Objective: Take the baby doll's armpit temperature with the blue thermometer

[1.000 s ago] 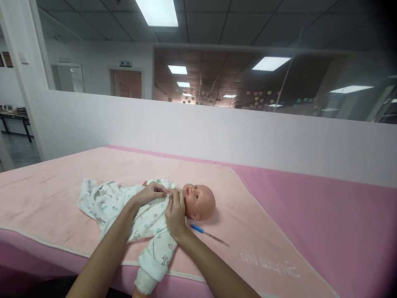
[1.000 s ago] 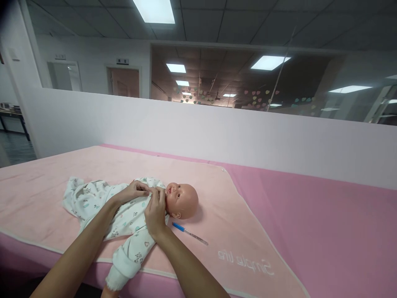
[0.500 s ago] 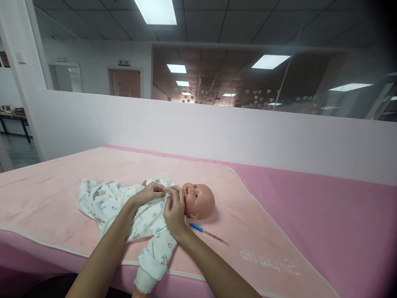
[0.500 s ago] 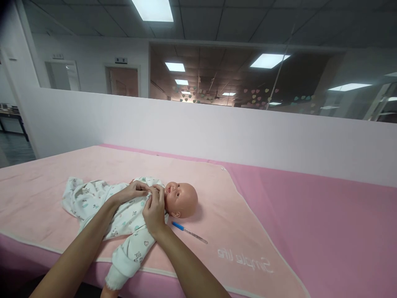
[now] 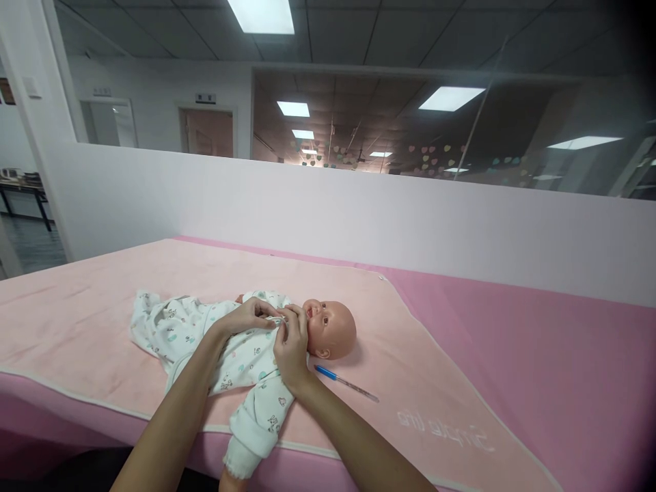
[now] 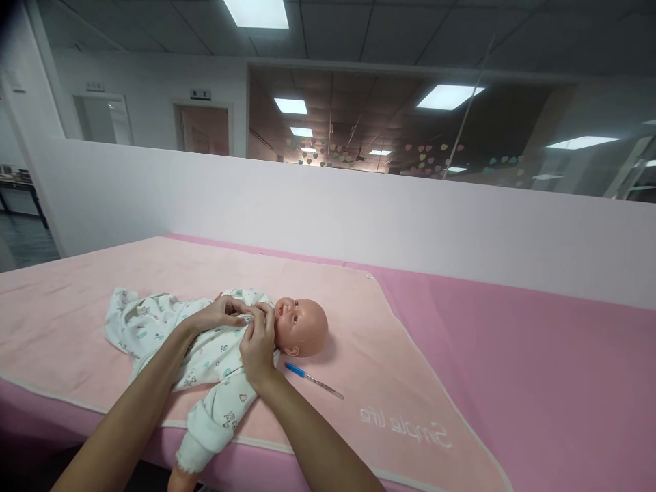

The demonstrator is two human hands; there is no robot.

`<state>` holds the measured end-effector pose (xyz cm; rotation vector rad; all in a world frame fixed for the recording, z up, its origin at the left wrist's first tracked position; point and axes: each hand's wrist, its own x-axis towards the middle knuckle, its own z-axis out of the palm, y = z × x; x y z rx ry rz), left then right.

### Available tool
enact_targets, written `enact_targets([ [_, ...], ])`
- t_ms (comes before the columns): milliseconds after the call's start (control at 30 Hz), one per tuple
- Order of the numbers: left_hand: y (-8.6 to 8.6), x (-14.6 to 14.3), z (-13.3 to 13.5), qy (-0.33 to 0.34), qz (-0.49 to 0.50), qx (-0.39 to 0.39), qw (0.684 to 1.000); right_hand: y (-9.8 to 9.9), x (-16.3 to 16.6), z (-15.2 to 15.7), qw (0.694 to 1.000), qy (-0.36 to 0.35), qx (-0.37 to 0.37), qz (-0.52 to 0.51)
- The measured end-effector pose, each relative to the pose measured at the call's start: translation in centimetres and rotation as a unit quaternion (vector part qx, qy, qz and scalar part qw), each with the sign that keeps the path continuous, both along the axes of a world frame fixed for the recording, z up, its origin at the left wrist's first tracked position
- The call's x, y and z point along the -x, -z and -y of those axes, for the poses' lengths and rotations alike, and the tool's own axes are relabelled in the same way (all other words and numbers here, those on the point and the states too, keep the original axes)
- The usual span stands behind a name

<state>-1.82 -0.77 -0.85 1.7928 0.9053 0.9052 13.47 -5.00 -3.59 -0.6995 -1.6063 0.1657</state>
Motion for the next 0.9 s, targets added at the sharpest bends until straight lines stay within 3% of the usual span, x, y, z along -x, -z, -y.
enact_targets([
  [267, -0.2, -0.1, 0.2, -0.025, -0.004, -0.015, 1.000, -0.1, 0.0, 0.0, 1.000, 0.004, 0.003, 0.004],
  [633, -1.0, -0.4, 0.9, -0.002, -0.013, -0.044, 0.999, -0.1, 0.1, 0.0, 1.000, 0.012, -0.003, 0.017],
  [900, -1.3, -0.5, 1.0, 0.013, -0.027, -0.023, 0.999, 0.0, 0.2, 0.1, 0.999, 0.015, -0.025, 0.029],
])
